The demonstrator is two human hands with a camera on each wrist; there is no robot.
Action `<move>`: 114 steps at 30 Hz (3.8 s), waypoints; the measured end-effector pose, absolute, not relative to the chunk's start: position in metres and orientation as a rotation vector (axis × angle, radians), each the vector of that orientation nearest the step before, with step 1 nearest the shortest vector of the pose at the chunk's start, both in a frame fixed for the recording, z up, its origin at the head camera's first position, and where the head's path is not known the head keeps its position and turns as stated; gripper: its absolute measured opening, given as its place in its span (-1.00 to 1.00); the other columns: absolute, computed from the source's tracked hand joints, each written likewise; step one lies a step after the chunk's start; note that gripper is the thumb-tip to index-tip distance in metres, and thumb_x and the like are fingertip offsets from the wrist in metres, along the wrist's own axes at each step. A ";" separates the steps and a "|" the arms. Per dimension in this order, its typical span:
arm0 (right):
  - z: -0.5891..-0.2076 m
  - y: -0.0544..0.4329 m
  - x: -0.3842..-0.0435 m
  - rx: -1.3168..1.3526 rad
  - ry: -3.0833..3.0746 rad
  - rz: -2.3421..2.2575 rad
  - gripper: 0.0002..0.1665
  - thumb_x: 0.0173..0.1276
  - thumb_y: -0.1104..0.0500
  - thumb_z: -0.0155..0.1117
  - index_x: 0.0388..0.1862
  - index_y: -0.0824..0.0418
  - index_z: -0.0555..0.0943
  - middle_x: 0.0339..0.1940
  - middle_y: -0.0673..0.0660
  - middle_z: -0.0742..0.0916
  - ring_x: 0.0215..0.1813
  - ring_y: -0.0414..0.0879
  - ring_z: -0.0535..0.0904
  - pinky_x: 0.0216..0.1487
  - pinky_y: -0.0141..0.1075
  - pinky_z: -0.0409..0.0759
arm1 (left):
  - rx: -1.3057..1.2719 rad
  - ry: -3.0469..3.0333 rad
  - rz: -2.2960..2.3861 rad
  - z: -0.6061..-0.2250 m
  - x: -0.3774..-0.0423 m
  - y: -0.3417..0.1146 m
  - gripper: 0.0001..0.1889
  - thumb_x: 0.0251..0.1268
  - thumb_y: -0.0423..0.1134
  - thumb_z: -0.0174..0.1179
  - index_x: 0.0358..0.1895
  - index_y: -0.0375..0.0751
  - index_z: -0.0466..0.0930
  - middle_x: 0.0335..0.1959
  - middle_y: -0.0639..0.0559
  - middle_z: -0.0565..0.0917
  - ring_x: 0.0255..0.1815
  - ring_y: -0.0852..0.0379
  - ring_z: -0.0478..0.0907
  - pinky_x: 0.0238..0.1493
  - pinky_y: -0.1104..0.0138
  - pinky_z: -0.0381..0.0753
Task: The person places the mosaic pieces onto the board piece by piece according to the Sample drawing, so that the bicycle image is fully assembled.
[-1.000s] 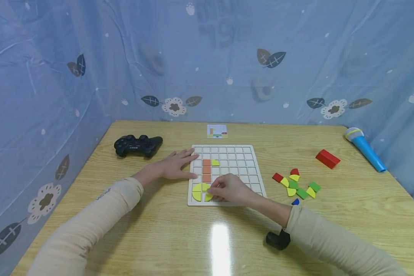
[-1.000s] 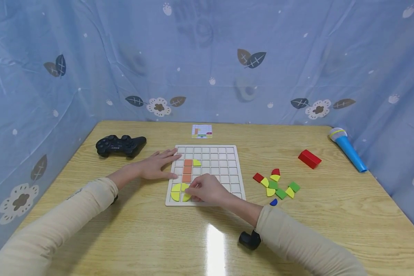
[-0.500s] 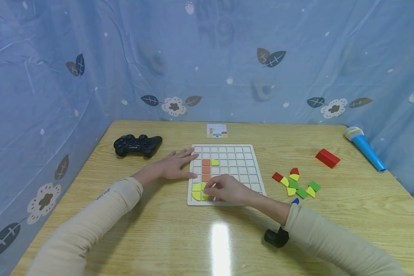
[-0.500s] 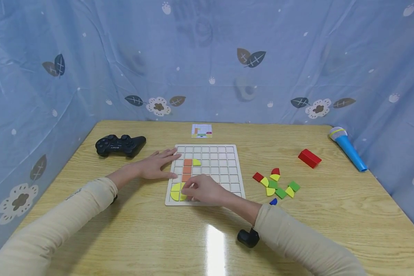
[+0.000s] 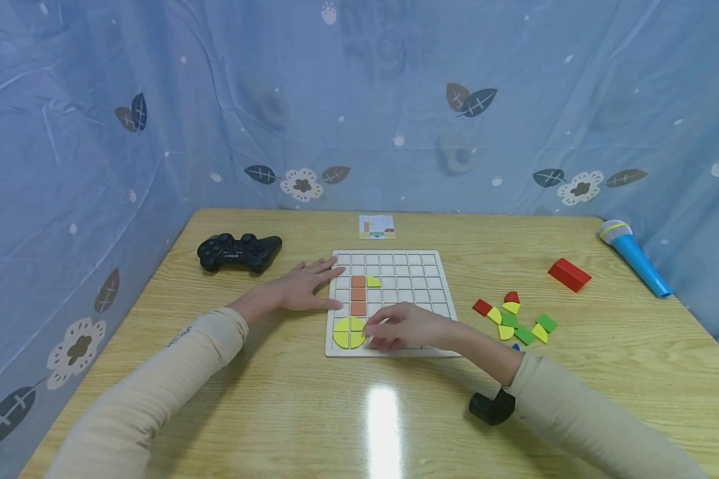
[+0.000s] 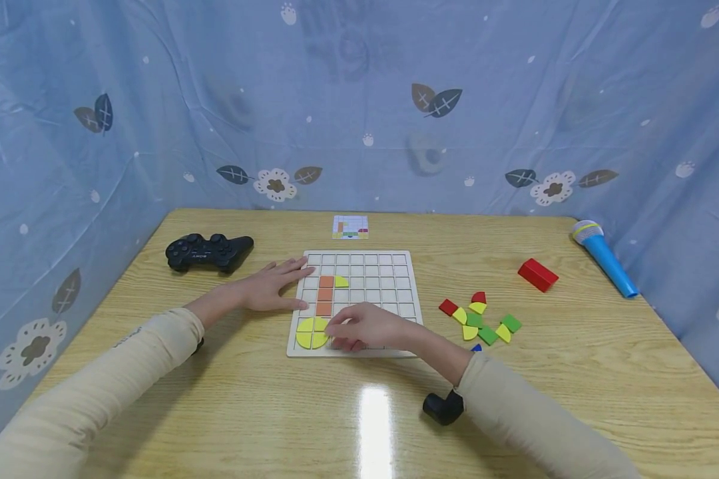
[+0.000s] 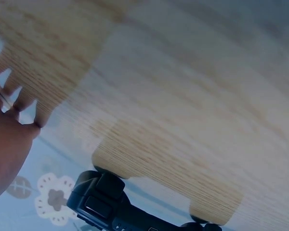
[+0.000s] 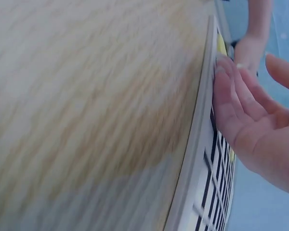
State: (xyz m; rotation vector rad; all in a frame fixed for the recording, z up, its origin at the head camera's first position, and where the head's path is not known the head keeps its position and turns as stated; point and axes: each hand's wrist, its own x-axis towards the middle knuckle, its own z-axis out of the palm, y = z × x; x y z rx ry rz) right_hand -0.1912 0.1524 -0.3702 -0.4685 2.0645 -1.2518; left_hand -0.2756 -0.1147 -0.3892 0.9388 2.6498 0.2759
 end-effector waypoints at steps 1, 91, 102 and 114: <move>-0.370 0.156 -0.192 -0.460 2.040 -1.263 -0.57 0.42 -0.02 0.17 0.06 0.27 0.58 -0.21 0.10 0.72 -0.17 -0.05 0.62 -0.10 -0.24 0.60 | 0.938 2.648 0.278 -0.389 -0.275 -0.115 -0.09 0.25 0.42 -0.09 0.55 0.09 -0.15 0.55 0.02 -0.26 0.52 -0.04 -0.31 0.41 -0.05 -0.33; -0.377 0.421 -0.185 -0.277 2.897 -0.909 -0.55 0.28 0.15 0.35 0.08 0.38 0.58 -0.14 0.22 0.66 -0.26 -0.24 0.53 -0.33 -0.38 0.57 | 0.960 2.635 0.300 -0.393 -0.279 -0.117 -0.08 0.24 0.43 -0.10 0.55 0.11 -0.19 0.55 0.03 -0.28 0.52 -0.04 -0.33 0.41 -0.05 -0.35; -0.364 0.397 -0.190 -0.172 2.621 -1.281 -0.39 0.39 0.10 0.23 0.26 0.50 0.41 0.00 0.31 0.68 -0.17 -0.11 0.70 -0.16 -0.30 0.64 | 0.972 2.635 0.303 -0.392 -0.277 -0.117 -0.08 0.25 0.43 -0.09 0.55 0.09 -0.18 0.55 0.01 -0.27 0.52 -0.05 -0.33 0.41 -0.06 -0.36; -0.360 0.337 -0.199 -0.085 2.446 -1.358 -0.34 0.32 0.04 0.32 0.22 0.49 0.45 -0.08 0.20 0.68 -0.12 0.00 0.66 -0.10 -0.24 0.63 | 0.992 2.634 0.333 -0.394 -0.278 -0.118 -0.08 0.27 0.41 -0.09 0.55 0.03 -0.16 0.55 -0.05 -0.25 0.51 -0.11 -0.30 0.41 -0.08 -0.33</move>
